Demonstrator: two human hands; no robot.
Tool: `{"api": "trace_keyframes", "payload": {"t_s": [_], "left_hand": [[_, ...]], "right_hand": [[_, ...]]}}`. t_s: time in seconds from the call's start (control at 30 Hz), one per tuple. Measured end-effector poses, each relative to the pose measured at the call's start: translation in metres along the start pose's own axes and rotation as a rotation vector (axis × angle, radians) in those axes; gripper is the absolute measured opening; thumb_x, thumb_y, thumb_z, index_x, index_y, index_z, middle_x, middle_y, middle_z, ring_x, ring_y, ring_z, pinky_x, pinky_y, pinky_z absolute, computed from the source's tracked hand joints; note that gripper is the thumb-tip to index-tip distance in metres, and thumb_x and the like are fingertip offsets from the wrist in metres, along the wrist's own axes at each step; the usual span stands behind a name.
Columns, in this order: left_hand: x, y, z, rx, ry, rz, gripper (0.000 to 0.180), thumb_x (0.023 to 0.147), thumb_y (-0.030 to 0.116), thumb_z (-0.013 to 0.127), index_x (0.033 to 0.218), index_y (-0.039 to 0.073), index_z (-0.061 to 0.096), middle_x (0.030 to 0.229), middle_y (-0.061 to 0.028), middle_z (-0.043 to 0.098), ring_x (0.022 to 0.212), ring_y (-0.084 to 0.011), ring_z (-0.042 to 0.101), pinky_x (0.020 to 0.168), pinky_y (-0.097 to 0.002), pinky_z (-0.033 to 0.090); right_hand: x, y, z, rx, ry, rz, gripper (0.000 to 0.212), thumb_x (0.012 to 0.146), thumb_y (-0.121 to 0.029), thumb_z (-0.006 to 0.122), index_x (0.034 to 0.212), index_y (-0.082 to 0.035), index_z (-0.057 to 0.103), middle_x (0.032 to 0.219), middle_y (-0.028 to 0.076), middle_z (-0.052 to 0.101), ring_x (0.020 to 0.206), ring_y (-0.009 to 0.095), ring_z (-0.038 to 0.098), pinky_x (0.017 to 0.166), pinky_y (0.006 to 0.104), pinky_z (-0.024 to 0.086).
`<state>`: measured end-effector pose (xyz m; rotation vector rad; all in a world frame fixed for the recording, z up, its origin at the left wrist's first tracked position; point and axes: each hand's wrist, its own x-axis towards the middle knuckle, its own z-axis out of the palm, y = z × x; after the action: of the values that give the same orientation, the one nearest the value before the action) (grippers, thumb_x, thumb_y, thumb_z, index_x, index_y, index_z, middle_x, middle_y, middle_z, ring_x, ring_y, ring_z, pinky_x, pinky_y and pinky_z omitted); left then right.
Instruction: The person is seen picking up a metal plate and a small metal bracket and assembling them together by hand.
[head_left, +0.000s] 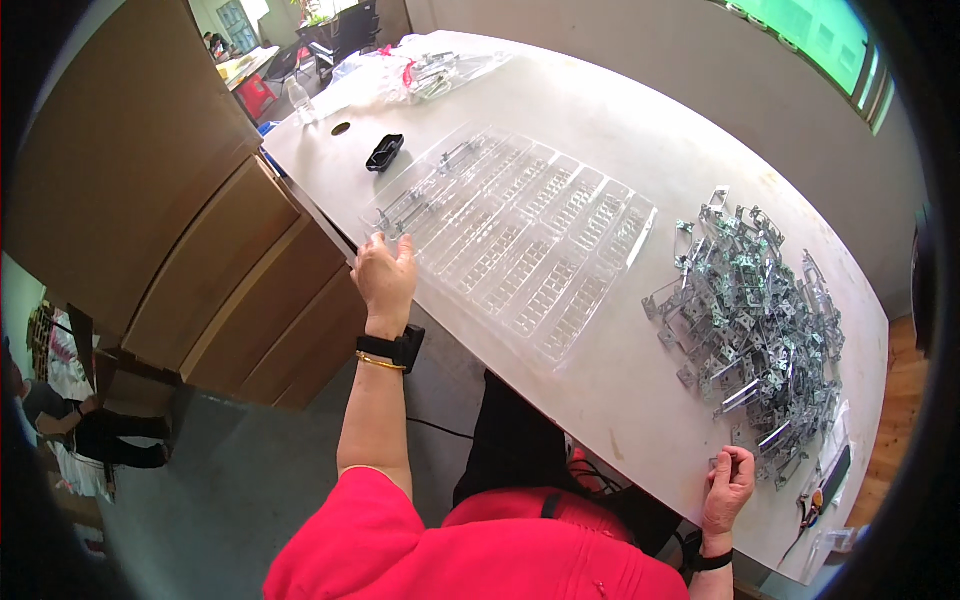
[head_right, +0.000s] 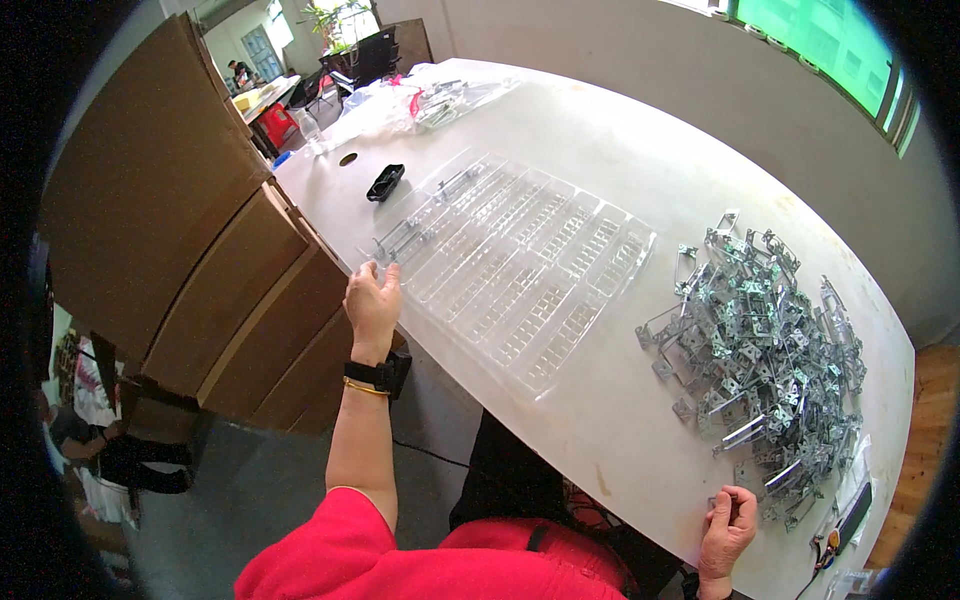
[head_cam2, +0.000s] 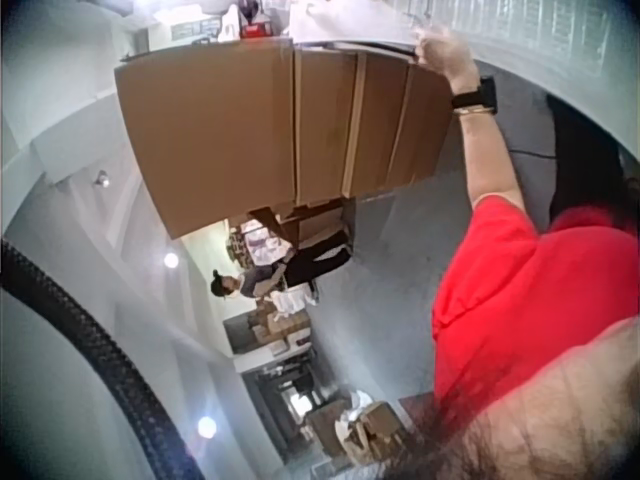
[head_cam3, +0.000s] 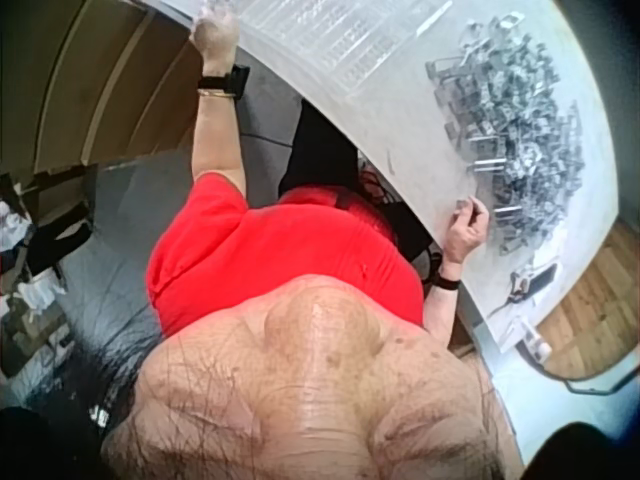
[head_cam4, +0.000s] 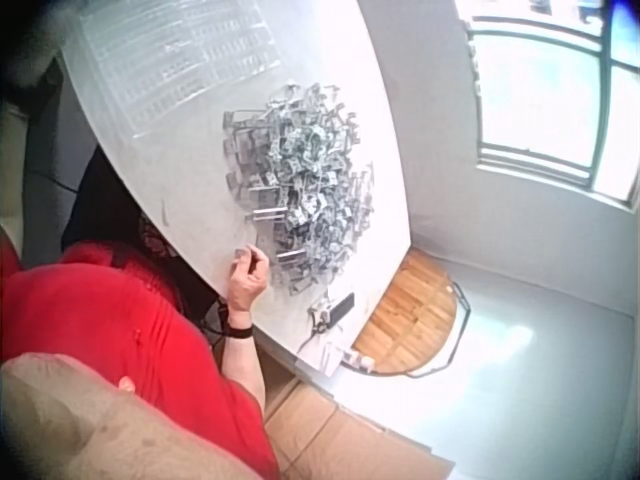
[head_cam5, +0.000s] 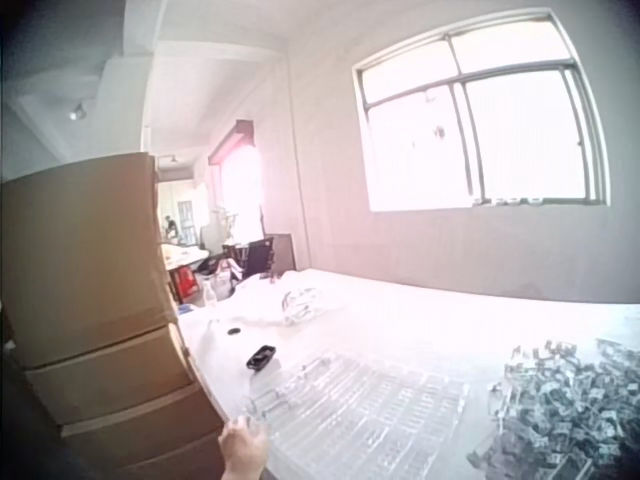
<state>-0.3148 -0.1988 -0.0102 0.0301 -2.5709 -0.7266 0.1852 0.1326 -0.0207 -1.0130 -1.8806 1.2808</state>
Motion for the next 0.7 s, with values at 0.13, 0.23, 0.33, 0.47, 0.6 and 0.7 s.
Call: {"api": "trace_keyframes", "payload": {"t_s": [0.13,0.23,0.33,0.47,0.6,0.7], "left_hand": [[-0.009,0.001,0.006,0.010,-0.021,0.024,0.057,0.095,0.037,0.073,0.132,-0.006,0.065,0.122,-0.0271,0.072,0.115,-0.0429,0.069,0.101,-0.0543,0.051],[-0.007,-0.002,0.009,0.000,-0.011,0.029,0.055,0.095,0.034,0.072,0.132,-0.007,0.065,0.122,-0.0274,0.073,0.115,-0.0427,0.069,0.101,-0.0536,0.052],[-0.003,-0.003,0.009,-0.028,-0.012,0.039,0.053,0.095,0.030,0.071,0.132,-0.008,0.065,0.121,-0.0278,0.073,0.115,-0.0421,0.070,0.101,-0.0526,0.052],[0.000,-0.001,0.007,-0.061,-0.036,0.045,0.051,0.095,0.025,0.068,0.133,-0.009,0.064,0.120,-0.0301,0.073,0.112,-0.0425,0.072,0.100,-0.0510,0.054],[0.007,-0.008,0.010,-0.077,-0.022,0.054,0.050,0.096,0.025,0.067,0.133,-0.010,0.064,0.119,-0.0311,0.073,0.110,-0.0440,0.072,0.099,-0.0506,0.055],[0.008,-0.008,0.010,-0.082,-0.055,0.032,0.052,0.097,0.024,0.066,0.135,-0.010,0.063,0.121,-0.0312,0.072,0.113,-0.0442,0.071,0.101,-0.0511,0.054]], "right_hand": [[0.000,0.000,-0.001,-0.012,-0.012,-0.009,0.007,0.107,-0.013,0.067,0.110,-0.006,0.065,0.088,-0.005,0.060,0.068,0.002,0.050,0.058,0.0189,0.041],[0.000,0.000,-0.001,-0.010,-0.015,-0.016,0.007,0.107,-0.012,0.066,0.110,-0.006,0.065,0.088,-0.005,0.060,0.068,0.003,0.051,0.059,0.0191,0.041],[0.000,0.002,-0.002,-0.010,-0.019,-0.020,0.007,0.107,-0.011,0.066,0.110,-0.005,0.065,0.088,-0.005,0.060,0.069,0.003,0.051,0.060,0.0194,0.041],[0.000,-0.001,-0.001,-0.014,-0.027,-0.018,0.006,0.107,-0.011,0.066,0.110,-0.005,0.065,0.088,-0.004,0.060,0.069,0.003,0.051,0.060,0.0194,0.041],[-0.001,-0.003,0.001,-0.015,-0.032,-0.012,0.006,0.107,-0.010,0.066,0.110,-0.005,0.065,0.088,-0.004,0.060,0.069,0.003,0.051,0.061,0.0194,0.041],[-0.001,-0.005,0.001,0.003,-0.032,0.005,0.006,0.107,-0.010,0.066,0.110,-0.006,0.065,0.088,-0.004,0.059,0.069,0.003,0.051,0.061,0.0192,0.041]]}}
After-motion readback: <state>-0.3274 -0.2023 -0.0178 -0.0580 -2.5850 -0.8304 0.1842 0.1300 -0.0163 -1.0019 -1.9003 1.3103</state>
